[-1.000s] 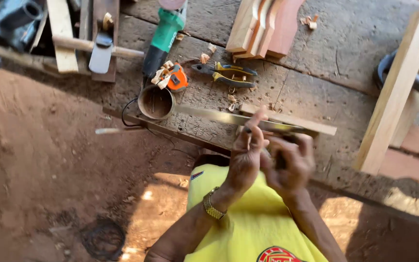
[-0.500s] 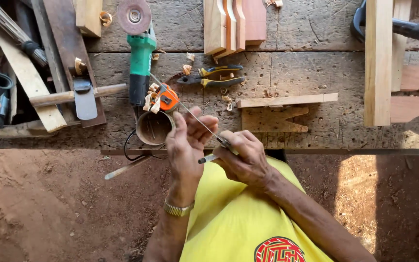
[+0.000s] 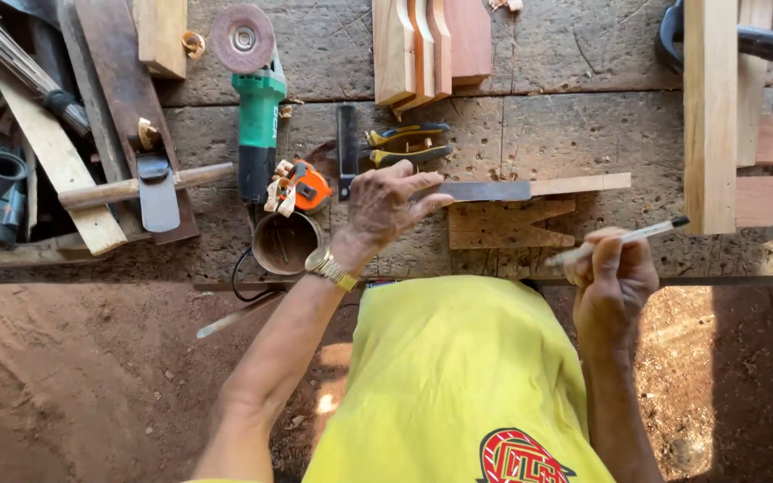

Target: The person measures and marks small wooden pieces on a workbench using a metal ruler and a pen. They repeatedly position the ruler on different pieces of wood, draw lines, and adjust the wood's position to continue marking.

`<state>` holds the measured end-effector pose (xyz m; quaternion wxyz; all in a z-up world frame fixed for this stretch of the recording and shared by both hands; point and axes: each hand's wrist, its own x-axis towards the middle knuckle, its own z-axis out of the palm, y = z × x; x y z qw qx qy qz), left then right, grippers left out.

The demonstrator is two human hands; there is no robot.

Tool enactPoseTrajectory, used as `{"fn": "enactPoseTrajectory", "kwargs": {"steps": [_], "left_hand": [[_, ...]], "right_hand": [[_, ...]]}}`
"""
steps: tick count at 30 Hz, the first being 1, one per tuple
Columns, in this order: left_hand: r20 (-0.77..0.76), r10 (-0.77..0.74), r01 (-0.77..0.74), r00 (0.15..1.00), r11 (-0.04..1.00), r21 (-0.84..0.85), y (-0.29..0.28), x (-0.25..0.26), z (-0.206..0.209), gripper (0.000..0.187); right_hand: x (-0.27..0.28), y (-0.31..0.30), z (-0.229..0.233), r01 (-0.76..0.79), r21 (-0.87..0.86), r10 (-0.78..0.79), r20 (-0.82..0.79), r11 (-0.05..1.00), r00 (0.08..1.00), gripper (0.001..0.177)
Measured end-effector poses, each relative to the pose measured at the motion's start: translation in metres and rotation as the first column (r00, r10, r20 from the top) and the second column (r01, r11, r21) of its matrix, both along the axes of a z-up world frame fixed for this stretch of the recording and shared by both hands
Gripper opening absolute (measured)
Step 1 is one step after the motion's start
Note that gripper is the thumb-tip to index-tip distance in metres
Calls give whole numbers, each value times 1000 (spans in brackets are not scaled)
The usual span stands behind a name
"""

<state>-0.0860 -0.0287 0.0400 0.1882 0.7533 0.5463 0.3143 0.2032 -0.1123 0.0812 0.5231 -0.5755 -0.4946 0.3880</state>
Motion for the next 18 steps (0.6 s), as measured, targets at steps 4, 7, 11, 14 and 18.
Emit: {"fn": "enactPoseTrajectory", "kwargs": {"steps": [4, 7, 11, 14, 18], "left_hand": [[-54, 66, -56, 996, 983, 174, 3, 7, -27, 32], [-10, 74, -73, 997, 993, 89, -3, 9, -26, 34], [7, 94, -94, 996, 992, 89, -5, 9, -30, 35], [22, 124, -126, 992, 990, 63, -3, 11, -35, 36], [4, 130, -130, 991, 989, 68, -2, 10, -42, 35]], "right_hand": [[-5, 17, -11, -44, 62, 50, -100, 997, 994, 11], [-13, 28, -33, -30, 169, 31, -3, 985, 1000, 22], [4, 43, -93, -110, 229, 81, 131, 967, 988, 23], [5, 56, -110, -208, 235, 167, 184, 949, 969, 16], [-18, 64, -71, -296, 207, 242, 253, 932, 937, 12]]}}
